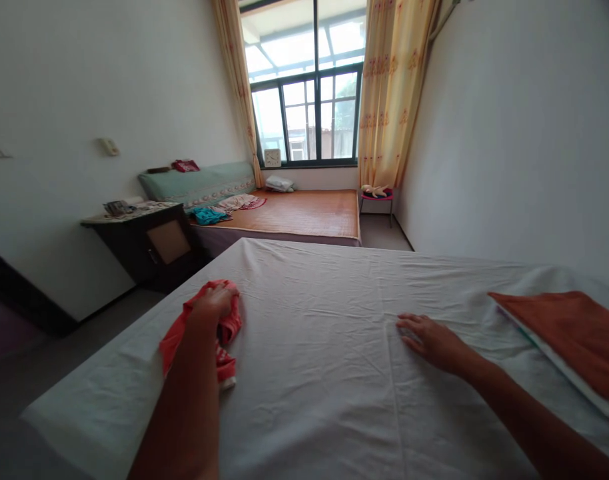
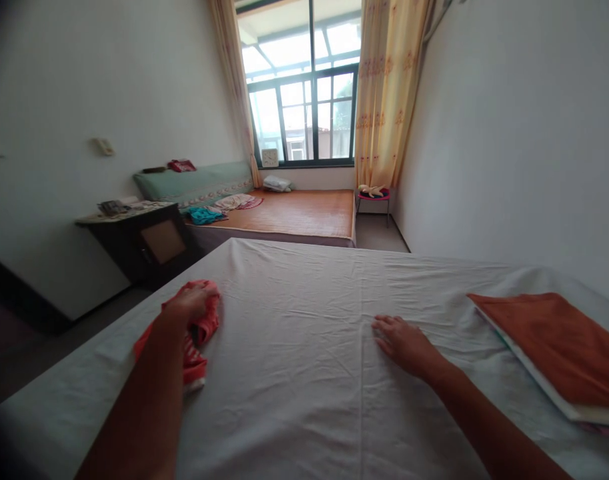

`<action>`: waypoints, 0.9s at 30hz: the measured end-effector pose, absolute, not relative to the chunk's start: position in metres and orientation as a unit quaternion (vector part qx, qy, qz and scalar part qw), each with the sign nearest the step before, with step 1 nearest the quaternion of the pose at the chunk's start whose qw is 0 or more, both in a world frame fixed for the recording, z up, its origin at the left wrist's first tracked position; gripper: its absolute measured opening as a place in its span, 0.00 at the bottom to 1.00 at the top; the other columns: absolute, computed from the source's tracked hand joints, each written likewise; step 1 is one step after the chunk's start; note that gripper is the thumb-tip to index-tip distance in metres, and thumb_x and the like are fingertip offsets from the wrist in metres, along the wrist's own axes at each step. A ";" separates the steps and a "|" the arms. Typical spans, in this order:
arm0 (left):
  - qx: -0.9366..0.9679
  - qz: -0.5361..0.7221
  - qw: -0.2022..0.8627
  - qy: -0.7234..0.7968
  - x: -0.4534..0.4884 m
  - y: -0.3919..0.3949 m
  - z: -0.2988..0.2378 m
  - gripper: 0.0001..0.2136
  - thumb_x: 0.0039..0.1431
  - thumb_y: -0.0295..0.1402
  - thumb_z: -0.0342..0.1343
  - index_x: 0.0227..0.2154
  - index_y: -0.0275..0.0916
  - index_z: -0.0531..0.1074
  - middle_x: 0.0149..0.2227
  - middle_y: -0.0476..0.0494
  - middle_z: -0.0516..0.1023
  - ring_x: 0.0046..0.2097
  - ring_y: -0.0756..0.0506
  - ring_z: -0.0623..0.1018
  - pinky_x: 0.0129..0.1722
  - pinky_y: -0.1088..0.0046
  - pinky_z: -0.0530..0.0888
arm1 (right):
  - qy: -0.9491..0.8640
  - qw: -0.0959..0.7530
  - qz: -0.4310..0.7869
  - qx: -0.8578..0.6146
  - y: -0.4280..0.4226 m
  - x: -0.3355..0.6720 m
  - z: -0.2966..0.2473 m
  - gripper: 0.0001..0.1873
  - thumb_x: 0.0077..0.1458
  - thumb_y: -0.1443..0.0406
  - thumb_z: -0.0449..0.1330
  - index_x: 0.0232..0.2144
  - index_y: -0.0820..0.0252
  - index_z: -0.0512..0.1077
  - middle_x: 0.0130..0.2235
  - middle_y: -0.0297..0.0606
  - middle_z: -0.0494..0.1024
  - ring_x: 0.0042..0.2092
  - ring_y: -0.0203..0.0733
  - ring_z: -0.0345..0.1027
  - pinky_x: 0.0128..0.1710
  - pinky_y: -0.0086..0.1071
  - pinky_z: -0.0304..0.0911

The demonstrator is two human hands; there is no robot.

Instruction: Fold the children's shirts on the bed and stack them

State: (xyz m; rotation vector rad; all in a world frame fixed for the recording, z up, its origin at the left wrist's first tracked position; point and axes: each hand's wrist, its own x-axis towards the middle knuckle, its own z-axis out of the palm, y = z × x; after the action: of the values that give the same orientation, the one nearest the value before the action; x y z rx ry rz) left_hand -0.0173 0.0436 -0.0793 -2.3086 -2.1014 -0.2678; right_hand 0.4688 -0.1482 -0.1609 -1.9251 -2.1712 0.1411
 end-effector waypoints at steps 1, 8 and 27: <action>-0.739 -0.087 -0.011 -0.668 -0.020 0.044 -0.081 0.09 0.47 0.28 0.55 0.32 0.43 0.77 0.43 0.39 0.78 0.47 0.37 0.73 0.46 0.58 0.69 | -0.752 0.121 0.057 -0.645 -0.144 0.460 -0.157 0.19 0.55 0.62 0.52 0.47 0.53 0.73 0.55 0.41 0.71 0.55 0.48 0.65 0.53 0.43 0.61; -0.818 -0.132 -0.140 -0.542 0.055 0.021 -0.066 0.08 0.46 0.27 0.54 0.30 0.37 0.75 0.31 0.43 0.78 0.36 0.43 0.76 0.38 0.69 0.71 | -0.782 0.239 0.157 -0.555 -0.133 0.392 -0.139 0.20 0.56 0.63 0.55 0.52 0.54 0.69 0.54 0.42 0.72 0.55 0.48 0.65 0.56 0.44 0.59; -0.927 -0.019 -0.155 -0.342 0.133 -0.001 -0.087 0.24 0.52 0.40 0.58 0.54 0.45 0.68 0.53 0.41 0.71 0.52 0.40 0.72 0.51 0.67 0.66 | -0.397 0.426 0.213 -0.785 -0.146 0.550 -0.145 0.15 0.50 0.57 0.51 0.26 0.61 0.71 0.24 0.38 0.75 0.28 0.43 0.69 0.26 0.31 0.62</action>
State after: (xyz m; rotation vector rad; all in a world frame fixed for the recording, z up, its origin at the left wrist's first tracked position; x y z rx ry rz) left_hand 0.1333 -0.0015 -0.0869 -3.2382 -1.1964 -0.0677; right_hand 0.5502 -0.1460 -0.1446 -1.9620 -0.9913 0.5320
